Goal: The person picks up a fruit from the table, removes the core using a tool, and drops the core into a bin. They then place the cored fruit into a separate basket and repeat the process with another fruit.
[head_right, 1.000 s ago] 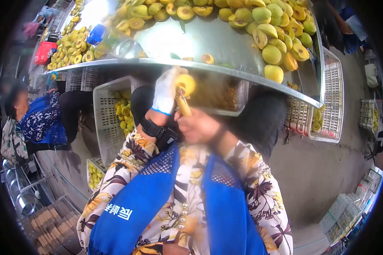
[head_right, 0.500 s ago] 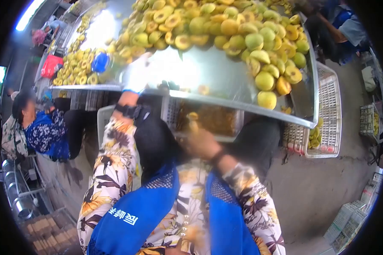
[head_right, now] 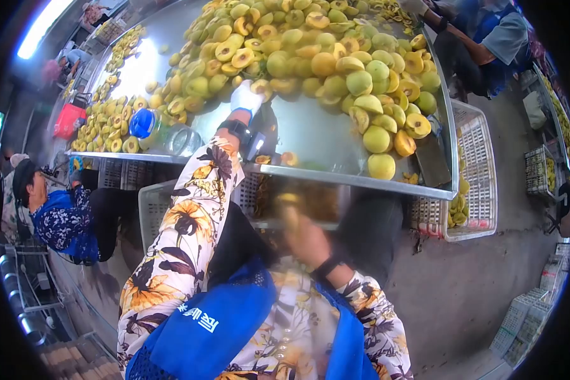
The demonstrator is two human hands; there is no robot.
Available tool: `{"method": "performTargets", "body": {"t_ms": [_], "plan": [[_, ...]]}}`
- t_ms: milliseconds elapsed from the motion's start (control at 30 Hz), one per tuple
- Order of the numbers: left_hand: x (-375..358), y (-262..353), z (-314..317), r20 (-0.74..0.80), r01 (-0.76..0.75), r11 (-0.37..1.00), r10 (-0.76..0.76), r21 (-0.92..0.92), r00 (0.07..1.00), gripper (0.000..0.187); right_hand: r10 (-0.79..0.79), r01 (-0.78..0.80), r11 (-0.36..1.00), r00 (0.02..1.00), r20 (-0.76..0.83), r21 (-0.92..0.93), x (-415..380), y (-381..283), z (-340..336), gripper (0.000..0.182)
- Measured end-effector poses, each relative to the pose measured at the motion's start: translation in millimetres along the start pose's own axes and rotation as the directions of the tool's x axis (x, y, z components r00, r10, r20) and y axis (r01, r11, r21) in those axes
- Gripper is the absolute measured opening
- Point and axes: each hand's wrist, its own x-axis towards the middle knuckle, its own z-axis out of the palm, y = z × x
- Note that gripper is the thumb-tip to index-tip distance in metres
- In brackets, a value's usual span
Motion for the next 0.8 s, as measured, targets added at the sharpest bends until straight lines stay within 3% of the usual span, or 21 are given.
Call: {"method": "performTargets", "body": {"t_ms": [167, 233, 267, 300, 367, 433, 467, 500, 567, 633, 667, 700, 800], "plan": [[-9.6, 7.6, -12.4, 0.063, 0.014, 0.997, -0.009, -0.074, 0.998, 0.043, 0.004, -0.003, 1.000, 0.998, -0.060, 0.003, -6.4, -8.0, -1.5, 0.033], [-20.6, 14.7, -20.1, 0.046, -0.054, 0.989, 0.061, -0.136, 0.997, 0.037, -0.010, 0.014, 0.999, 0.993, -0.118, 0.031, -10.3, -11.7, -7.4, 0.033], [-27.6, 22.9, -29.4, 0.037, -0.088, 0.982, 0.095, -0.167, 0.995, 0.035, 0.051, -0.048, 0.998, 0.994, -0.093, 0.031, -10.9, -15.9, -14.2, 0.034], [-36.6, 30.3, -39.7, 0.149, 0.021, 0.893, 0.051, -0.449, 0.988, 0.033, 0.123, -0.118, 0.992, 0.986, -0.108, 0.048, -9.2, -10.8, -14.6, 0.033], [-72.9, 50.8, -76.1, 0.401, 0.331, 0.482, 0.046, -0.811, 0.915, 0.031, -0.093, 0.102, 0.995, 0.951, -0.295, 0.013, -3.9, 5.9, -9.5, 0.029], [-114.9, 56.0, -111.7, 0.510, 0.489, 0.184, 0.098, -0.853, 0.854, 0.030, 0.022, 0.000, 0.947, 0.998, -0.064, 0.321, 0.4, -4.6, -19.3, 0.024], [-132.6, 47.1, -118.7, 0.618, 0.616, 0.054, 0.104, -0.785, 0.779, 0.031, 0.072, -0.092, 0.886, 0.996, 0.061, 0.454, 2.3, -13.9, -25.1, 0.023], [-156.3, 39.8, -121.8, 0.633, 0.639, -0.123, 0.084, -0.760, 0.769, 0.033, 0.105, -0.201, 0.792, 0.975, 0.196, 0.576, 1.3, -26.5, -29.0, 0.022], [-189.6, 24.1, -131.0, 0.733, 0.735, -0.260, 0.126, -0.626, 0.669, 0.034, 0.044, -0.264, 0.703, 0.943, 0.331, 0.660, -0.1, -30.9, -27.5, 0.022], [-222.4, 8.9, -126.6, 0.709, 0.707, -0.123, 0.032, -0.697, 0.704, 0.034, -0.031, -0.392, 0.546, 0.874, 0.485, 0.741, -1.1, -27.8, -25.0, 0.022], [-235.6, 4.4, -125.6, 0.642, 0.642, 0.015, 0.029, -0.767, 0.766, 0.031, -0.055, -0.465, 0.483, 0.829, 0.556, 0.742, -1.6, -24.8, -22.8, 0.019], [-247.2, 1.4, -125.3, 0.682, 0.682, 0.009, -0.003, -0.732, 0.732, 0.021, -0.059, -0.498, 0.472, 0.805, 0.590, 0.727, -2.9, -23.6, -19.6, 0.018], [-263.5, -1.1, -121.4, 0.682, 0.679, 0.071, 0.050, -0.731, 0.730, 0.019, -0.056, -0.571, 0.461, 0.745, 0.664, 0.679, -8.1, -22.5, -11.4, 0.016]]}}
